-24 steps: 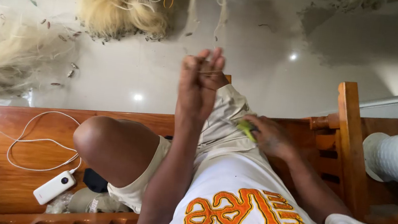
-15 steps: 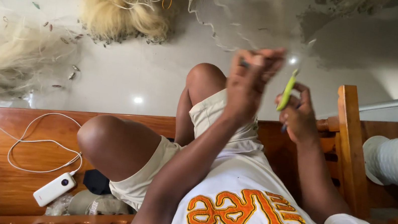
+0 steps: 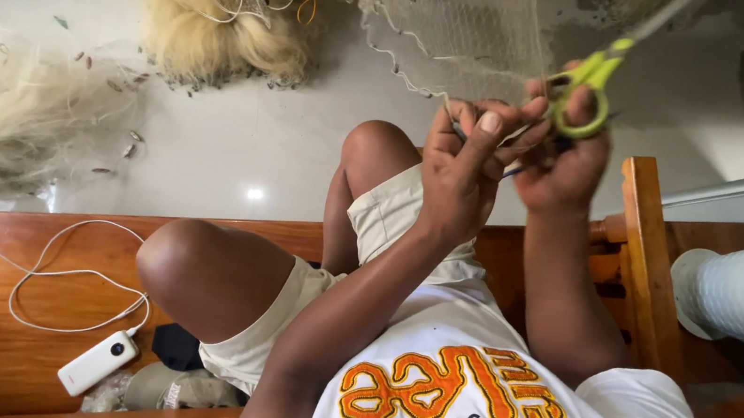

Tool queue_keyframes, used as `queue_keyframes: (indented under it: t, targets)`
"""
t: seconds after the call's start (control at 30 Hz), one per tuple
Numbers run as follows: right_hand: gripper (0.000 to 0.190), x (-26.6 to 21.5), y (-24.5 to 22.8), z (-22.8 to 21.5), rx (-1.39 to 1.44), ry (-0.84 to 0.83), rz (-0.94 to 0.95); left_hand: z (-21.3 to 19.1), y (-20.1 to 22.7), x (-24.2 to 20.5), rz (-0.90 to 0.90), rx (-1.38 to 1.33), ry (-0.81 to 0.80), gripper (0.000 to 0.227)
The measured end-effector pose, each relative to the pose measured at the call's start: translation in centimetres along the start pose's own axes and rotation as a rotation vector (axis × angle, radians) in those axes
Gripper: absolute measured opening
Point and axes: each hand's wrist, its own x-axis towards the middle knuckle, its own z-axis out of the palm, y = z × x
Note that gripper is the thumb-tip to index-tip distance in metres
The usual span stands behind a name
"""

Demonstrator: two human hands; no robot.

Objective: Repairing a fishing net by tying sinkers and cutting excess line

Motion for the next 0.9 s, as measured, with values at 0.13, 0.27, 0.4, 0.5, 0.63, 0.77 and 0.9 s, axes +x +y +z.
queue_keyframes:
  t: [0.13, 0.27, 0.4, 0.5, 0.63, 0.77, 0.9]
  targets:
    - [0.027, -0.6, -2.4, -1.2, -0.129, 0.046, -0.139, -0.8, -1.6, 0.2, -0.019, -0.018, 0.008, 0.022]
    - [0.025, -1.6, -4.4, -3.4, -0.239, 0.222, -0.158, -1.3, -3.2, 0.0, -0.08, 0.055, 0.012, 0.016]
    - [0.026, -2.5, -5.6, -3.6, -0.282, 0.344, -0.175, -1.6, -3.9, -0.1, -0.119, 0.065, 0.107, 0.016]
    - [0.032, -2.5, -4.5, -6.4, -0.25, 0.264, -0.175, -4.7, -4.4, -0.4, -0.13, 0.091, 0.105, 0.013]
    - [0.035, -3.2, -1.2, -5.5, -0.27, 0.233, -0.164, -9.3, -2.2, -1.1, -0.193, 0.146, 0.256, 0.009]
    - [0.039, -4.4, 1.3, -3.4, -0.221, 0.201, -0.004, -11.8, 0.7, -1.3, -0.19, 0.102, 0.342, 0.01]
    - [0.038, -5.0, 2.8, -3.1, -0.219, 0.16, 0.078, -12.1, 2.2, -1.8, -0.16, 0.14, 0.338, 0.012]
